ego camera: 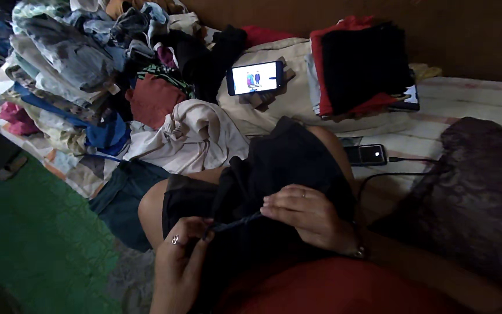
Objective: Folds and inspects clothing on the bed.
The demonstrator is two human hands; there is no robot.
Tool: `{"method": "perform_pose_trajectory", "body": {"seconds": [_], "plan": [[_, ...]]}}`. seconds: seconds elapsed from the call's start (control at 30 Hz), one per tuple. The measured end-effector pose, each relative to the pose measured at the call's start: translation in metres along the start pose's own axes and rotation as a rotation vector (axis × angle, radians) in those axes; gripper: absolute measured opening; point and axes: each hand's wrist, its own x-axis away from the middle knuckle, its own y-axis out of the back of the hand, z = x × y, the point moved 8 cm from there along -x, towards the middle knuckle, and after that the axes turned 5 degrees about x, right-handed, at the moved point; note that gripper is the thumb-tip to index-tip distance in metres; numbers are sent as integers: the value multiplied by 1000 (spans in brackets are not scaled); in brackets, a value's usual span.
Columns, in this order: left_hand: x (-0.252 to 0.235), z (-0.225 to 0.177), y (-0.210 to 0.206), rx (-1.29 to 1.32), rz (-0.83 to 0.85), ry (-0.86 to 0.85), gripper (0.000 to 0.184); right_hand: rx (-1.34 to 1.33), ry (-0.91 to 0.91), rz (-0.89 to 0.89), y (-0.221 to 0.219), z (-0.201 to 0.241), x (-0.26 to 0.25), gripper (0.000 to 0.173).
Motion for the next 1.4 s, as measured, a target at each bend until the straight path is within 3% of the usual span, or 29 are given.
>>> {"method": "perform_pose_trajectory", "body": {"seconds": [0.23,0.43,0.53,0.6,0.63,0.7,0.8,0.87,0.93,1.03,1.13,1.17,1.23,1.33,1.4], "plan": [[10,-17,-3,-394,91,-354,16,75,77,60,4,4,-1,35],[11,-29,2,-596,123,-467,12,73,144,142,9,5,-1,34],[11,-24,9,-513,74,-340,19,147,10,222,13,-6,-4,32],[20,-16,8,-522,110,-189,39,309,-123,438,16,-20,3,46],[30,-10,2,-572,163,-139,39,359,-159,533,18,-26,12,50],[50,3,-14,-702,295,-134,26,394,-144,642,21,-32,29,52],[59,11,-22,-872,452,-104,29,422,-6,691,30,-24,34,65],[43,-6,8,-907,385,-50,22,466,74,629,49,-17,13,59],[19,-41,54,-989,193,-64,14,495,139,516,75,-8,-27,55],[-15,-94,102,-1111,-40,-98,22,612,283,394,101,8,-88,54],[-49,-122,127,-1226,15,-151,24,602,506,445,95,24,-129,50],[-58,-130,135,-1237,65,-198,22,565,513,498,93,21,-139,47],[-72,-154,147,-1268,119,-266,17,495,351,565,99,8,-169,39],[-74,-217,159,-1221,26,-441,32,543,233,318,141,10,-221,33],[-77,-223,171,-1167,2,-468,51,620,284,268,148,27,-232,33]]}}
